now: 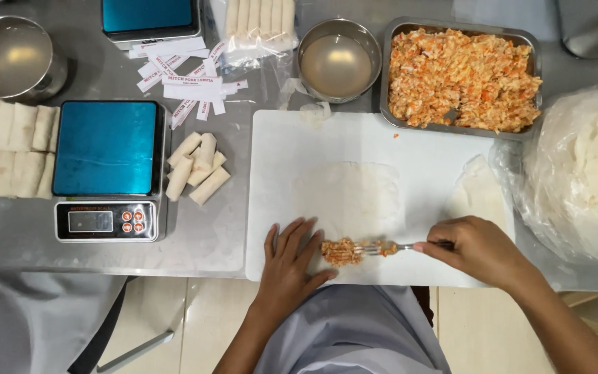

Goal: A person is seen preparing and rolling spring rolls on a white cutting board at a stainless steel table, using a fork to add filling.

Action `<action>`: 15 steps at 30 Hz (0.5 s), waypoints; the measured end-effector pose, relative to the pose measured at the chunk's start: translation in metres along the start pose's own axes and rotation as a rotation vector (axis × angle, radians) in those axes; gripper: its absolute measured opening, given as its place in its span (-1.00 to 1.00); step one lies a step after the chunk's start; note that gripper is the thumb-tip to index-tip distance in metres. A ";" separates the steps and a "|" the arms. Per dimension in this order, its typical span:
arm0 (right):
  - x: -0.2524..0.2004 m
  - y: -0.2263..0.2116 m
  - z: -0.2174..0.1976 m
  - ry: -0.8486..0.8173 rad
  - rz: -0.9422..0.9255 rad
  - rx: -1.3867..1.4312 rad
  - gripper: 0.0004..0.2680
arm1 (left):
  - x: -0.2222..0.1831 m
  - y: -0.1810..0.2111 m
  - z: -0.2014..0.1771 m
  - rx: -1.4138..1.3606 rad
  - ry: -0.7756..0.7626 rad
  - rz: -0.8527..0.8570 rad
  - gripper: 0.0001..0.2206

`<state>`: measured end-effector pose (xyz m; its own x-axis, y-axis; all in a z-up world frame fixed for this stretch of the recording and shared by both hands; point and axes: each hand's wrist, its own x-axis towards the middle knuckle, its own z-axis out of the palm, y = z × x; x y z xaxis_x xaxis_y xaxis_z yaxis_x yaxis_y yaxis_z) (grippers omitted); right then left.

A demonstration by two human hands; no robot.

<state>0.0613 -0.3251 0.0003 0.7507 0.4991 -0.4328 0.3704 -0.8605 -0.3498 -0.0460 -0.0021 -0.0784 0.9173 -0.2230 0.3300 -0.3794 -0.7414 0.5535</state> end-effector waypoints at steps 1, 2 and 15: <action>-0.002 0.001 -0.005 0.052 0.017 0.023 -0.66 | -0.001 0.000 0.001 0.005 0.005 -0.002 -0.47; 0.001 0.000 0.004 0.051 0.018 0.023 -0.66 | 0.001 0.000 0.001 0.005 0.004 -0.003 -0.47; 0.027 0.086 -0.027 0.827 0.022 -0.283 -0.91 | -0.012 -0.019 -0.019 -0.012 -0.052 0.238 -0.72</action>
<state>0.1286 -0.3884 -0.0188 0.8747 0.3426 0.3429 0.3910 -0.9168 -0.0811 -0.0518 0.0267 -0.0782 0.8069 -0.4227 0.4125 -0.5864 -0.6566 0.4743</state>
